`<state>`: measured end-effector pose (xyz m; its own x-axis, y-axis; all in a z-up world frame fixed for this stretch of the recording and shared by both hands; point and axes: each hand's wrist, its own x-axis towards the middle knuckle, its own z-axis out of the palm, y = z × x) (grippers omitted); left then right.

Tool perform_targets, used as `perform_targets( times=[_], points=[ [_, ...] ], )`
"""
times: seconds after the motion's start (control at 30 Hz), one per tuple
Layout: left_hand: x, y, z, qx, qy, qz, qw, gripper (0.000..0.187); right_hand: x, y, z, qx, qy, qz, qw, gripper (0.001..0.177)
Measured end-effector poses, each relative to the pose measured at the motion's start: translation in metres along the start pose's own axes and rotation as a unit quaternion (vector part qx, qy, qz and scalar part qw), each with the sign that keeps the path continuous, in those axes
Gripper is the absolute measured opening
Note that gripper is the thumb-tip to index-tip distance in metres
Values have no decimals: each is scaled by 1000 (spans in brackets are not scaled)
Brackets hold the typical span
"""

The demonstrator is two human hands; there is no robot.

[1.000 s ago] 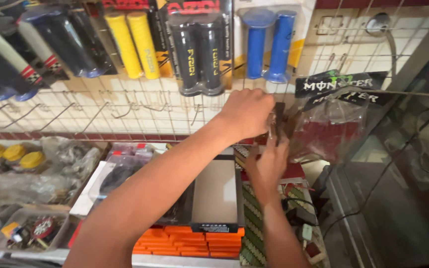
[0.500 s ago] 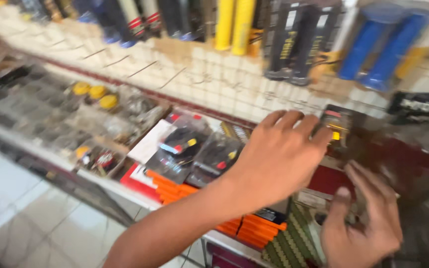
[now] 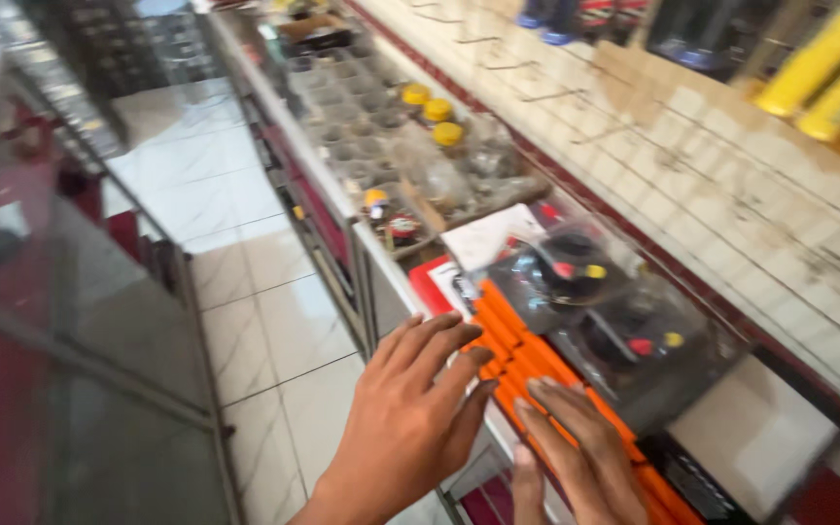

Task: The person sorts and organizes various motorcycle parts on a glass counter, including packaged handlebar grips and other small hardware components, by placing them onto display racks or into containers.

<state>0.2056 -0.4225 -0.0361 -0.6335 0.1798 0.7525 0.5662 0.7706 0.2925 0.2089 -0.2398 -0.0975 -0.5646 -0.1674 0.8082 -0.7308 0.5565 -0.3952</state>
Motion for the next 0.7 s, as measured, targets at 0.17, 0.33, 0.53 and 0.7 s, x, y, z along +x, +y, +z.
perform_targets(
  times=[0.17, 0.33, 0.53, 0.7],
  points=[
    [-55, -32, -31, 62, 24, -113, 991, 25, 25, -41, 49, 83, -73, 9, 994, 38],
    [-105, -54, -74, 114, 50, -173, 977, 23, 23, -84, 102, 132, -117, -23, 984, 37],
    [-175, -67, -137, 190, 84, -245, 947, 22, -4, -151, 158, 206, -188, -20, 960, 36],
    [-235, -67, -180, 226, 95, -311, 918, 21, -28, -203, 193, 231, -252, -35, 939, 33]
  ],
)
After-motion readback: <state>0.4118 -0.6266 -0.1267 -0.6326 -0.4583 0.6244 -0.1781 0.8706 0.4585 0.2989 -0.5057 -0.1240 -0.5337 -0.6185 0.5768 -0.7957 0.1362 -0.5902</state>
